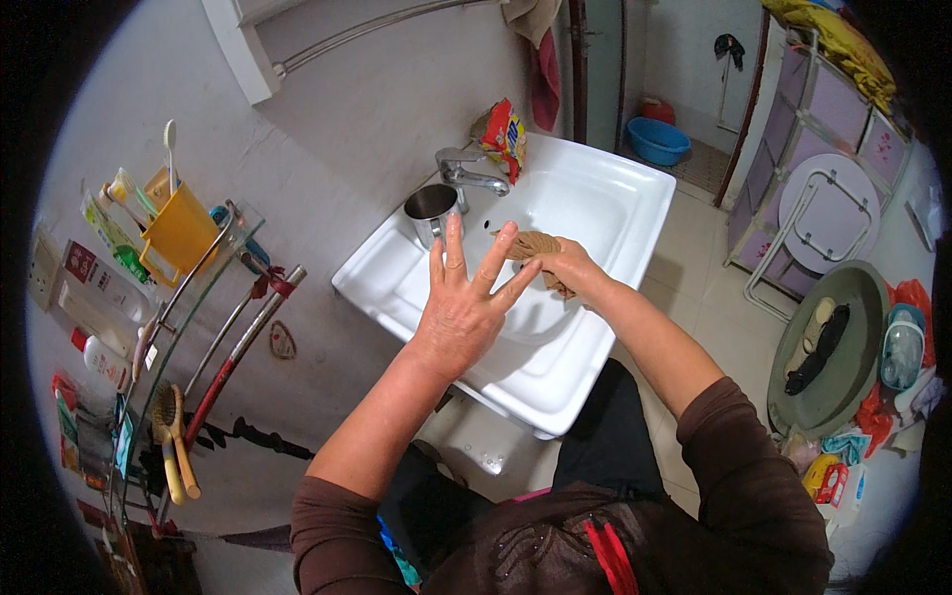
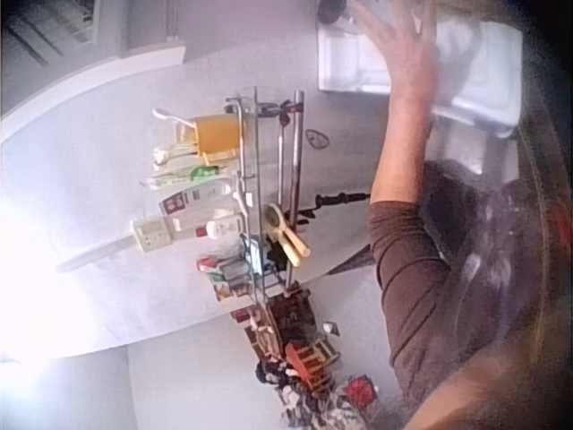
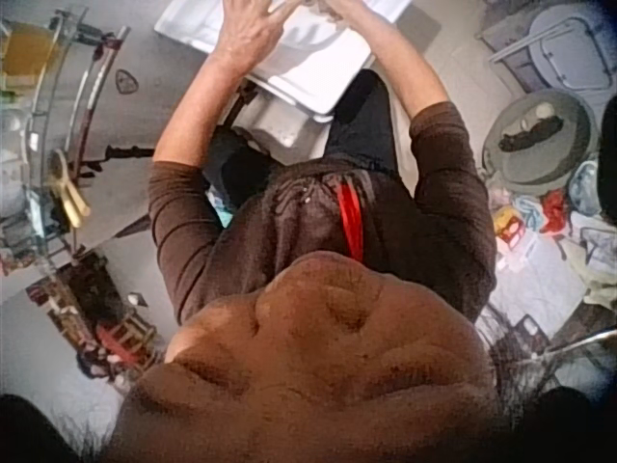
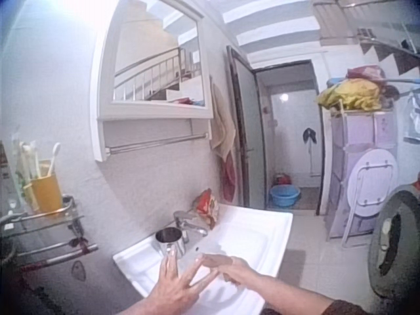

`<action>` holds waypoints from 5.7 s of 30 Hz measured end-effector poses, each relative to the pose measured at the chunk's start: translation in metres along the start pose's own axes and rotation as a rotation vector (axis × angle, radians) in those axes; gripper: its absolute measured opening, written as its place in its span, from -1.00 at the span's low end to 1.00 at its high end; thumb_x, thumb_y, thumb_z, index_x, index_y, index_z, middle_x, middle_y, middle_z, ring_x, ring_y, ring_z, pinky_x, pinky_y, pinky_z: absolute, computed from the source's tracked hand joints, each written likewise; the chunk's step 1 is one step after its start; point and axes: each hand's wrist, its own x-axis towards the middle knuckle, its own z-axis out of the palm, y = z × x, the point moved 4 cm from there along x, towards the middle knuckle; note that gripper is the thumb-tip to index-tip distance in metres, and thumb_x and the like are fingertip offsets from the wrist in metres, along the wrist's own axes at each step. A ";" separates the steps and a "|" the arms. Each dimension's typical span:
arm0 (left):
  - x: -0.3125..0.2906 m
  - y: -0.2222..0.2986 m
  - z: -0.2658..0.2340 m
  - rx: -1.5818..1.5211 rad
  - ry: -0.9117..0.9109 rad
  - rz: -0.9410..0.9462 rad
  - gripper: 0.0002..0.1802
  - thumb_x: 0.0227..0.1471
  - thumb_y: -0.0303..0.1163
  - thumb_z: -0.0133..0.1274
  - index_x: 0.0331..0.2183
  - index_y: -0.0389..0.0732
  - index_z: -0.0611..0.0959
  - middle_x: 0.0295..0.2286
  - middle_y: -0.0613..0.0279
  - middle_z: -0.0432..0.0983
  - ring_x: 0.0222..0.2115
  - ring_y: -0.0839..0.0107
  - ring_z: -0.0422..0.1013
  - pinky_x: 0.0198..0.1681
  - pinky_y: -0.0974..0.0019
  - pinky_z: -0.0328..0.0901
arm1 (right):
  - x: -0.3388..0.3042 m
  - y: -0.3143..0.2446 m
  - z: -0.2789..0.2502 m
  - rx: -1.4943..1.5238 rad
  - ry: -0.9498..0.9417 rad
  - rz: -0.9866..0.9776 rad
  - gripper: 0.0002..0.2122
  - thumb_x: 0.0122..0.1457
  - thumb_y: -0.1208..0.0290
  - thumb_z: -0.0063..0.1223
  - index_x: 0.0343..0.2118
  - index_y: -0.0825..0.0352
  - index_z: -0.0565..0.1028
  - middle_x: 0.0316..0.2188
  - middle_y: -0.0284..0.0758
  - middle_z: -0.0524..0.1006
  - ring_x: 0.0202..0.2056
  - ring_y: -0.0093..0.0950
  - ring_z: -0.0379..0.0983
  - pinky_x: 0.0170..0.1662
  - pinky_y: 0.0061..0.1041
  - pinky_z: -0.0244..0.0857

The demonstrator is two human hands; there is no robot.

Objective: The person cleans a bathroom sink and surrounding items using a cloth. They wipe the sink basin, faucet, and a metal cup, then wash and wring the cloth under running water.

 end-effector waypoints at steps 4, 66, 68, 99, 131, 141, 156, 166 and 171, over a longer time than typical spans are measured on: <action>-0.004 -0.010 0.010 -0.003 -0.030 -0.058 -0.12 -0.08 -0.59 0.19 0.29 0.15 0.47 0.46 0.04 -0.12 0.41 -0.45 -0.19 0.29 -0.50 0.07 | 0.001 0.001 0.004 0.298 -0.189 0.200 -0.71 0.21 0.10 0.29 -0.25 0.21 0.51 -0.55 -0.47 0.45 -0.64 -0.62 0.31 -0.65 -0.59 0.12; 0.028 -0.029 -0.007 -0.189 0.051 0.116 -0.47 -0.06 -0.39 0.26 0.00 -0.20 0.56 -0.06 0.01 0.48 0.02 -0.02 0.43 0.00 -0.02 0.38 | -0.049 -0.033 0.043 0.462 -1.045 0.349 -0.61 0.45 0.04 -0.07 0.07 0.29 0.41 -0.50 -0.39 0.48 -0.74 -0.70 0.21 -0.77 -0.71 0.04; 0.030 -0.030 -0.007 -0.299 0.013 0.109 -0.64 -0.10 -0.40 0.27 -0.19 -0.21 0.59 -0.22 0.06 0.49 -0.14 0.03 0.48 -0.12 0.02 0.40 | -0.051 -0.033 0.043 0.462 -1.060 0.335 -0.61 0.44 0.05 -0.06 0.07 0.29 0.41 -0.50 -0.39 0.48 -0.74 -0.70 0.22 -0.77 -0.70 0.05; 0.001 -0.038 0.088 -0.797 -0.527 -0.753 -0.68 -0.06 -0.43 0.23 -0.22 -0.30 0.57 -0.36 -0.10 0.62 -0.26 -0.01 0.56 -0.16 0.02 0.43 | -0.025 -0.040 0.048 -1.214 0.183 -1.021 -0.68 0.09 0.42 0.25 -0.15 0.31 0.37 -0.49 -0.19 0.63 -0.48 -0.19 0.65 -0.47 -0.22 0.52; -0.042 -0.051 0.086 -1.308 -0.302 -1.107 -0.54 0.12 -0.20 0.36 -0.09 -0.27 0.56 -0.33 0.21 0.59 -0.33 0.45 0.53 -0.34 0.30 0.43 | -0.017 -0.005 0.030 -0.701 -0.234 -0.464 -0.33 0.13 0.14 0.34 0.24 0.38 0.41 0.14 0.00 0.48 0.18 -0.09 0.41 0.27 -0.28 0.28; -0.066 -0.069 0.064 -0.607 -0.065 -0.881 -0.73 0.10 -0.31 0.27 -0.21 -0.23 0.63 -0.19 0.04 0.55 -0.20 0.04 0.55 -0.09 0.05 0.43 | -0.010 -0.011 -0.154 -1.632 0.451 0.079 -0.45 0.45 0.00 -0.22 0.27 0.30 0.50 0.45 -0.14 0.21 0.49 -0.08 -0.06 0.50 -0.01 -0.26; -0.066 -0.062 0.060 -0.619 -0.111 -0.898 -0.73 0.10 -0.31 0.27 -0.20 -0.23 0.62 -0.22 0.08 0.55 -0.22 0.07 0.55 -0.13 0.06 0.41 | 0.065 -0.018 -0.142 -1.681 0.092 0.037 -0.57 0.43 0.07 -0.19 0.22 0.01 0.59 0.47 -0.16 0.19 0.52 -0.07 -0.15 0.54 -0.07 -0.35; -0.068 -0.064 0.066 -0.607 -0.090 -0.910 -0.74 0.10 -0.30 0.27 -0.22 -0.23 0.64 -0.23 0.07 0.55 -0.24 0.08 0.55 -0.14 0.09 0.42 | 0.078 -0.001 -0.123 -1.899 -0.060 0.075 -0.60 0.42 0.12 -0.15 0.17 0.03 0.62 0.41 -0.16 0.29 0.50 -0.10 -0.09 0.54 -0.12 -0.28; -0.069 -0.064 0.066 -0.600 -0.096 -0.899 -0.73 0.10 -0.30 0.28 -0.22 -0.25 0.63 -0.24 0.04 0.55 -0.26 0.10 0.55 -0.13 0.12 0.42 | 0.046 -0.009 -0.123 -1.732 -0.344 -0.057 -0.59 0.43 0.08 -0.17 0.06 0.16 0.67 0.26 -0.19 0.48 0.36 -0.12 0.20 0.47 -0.11 -0.07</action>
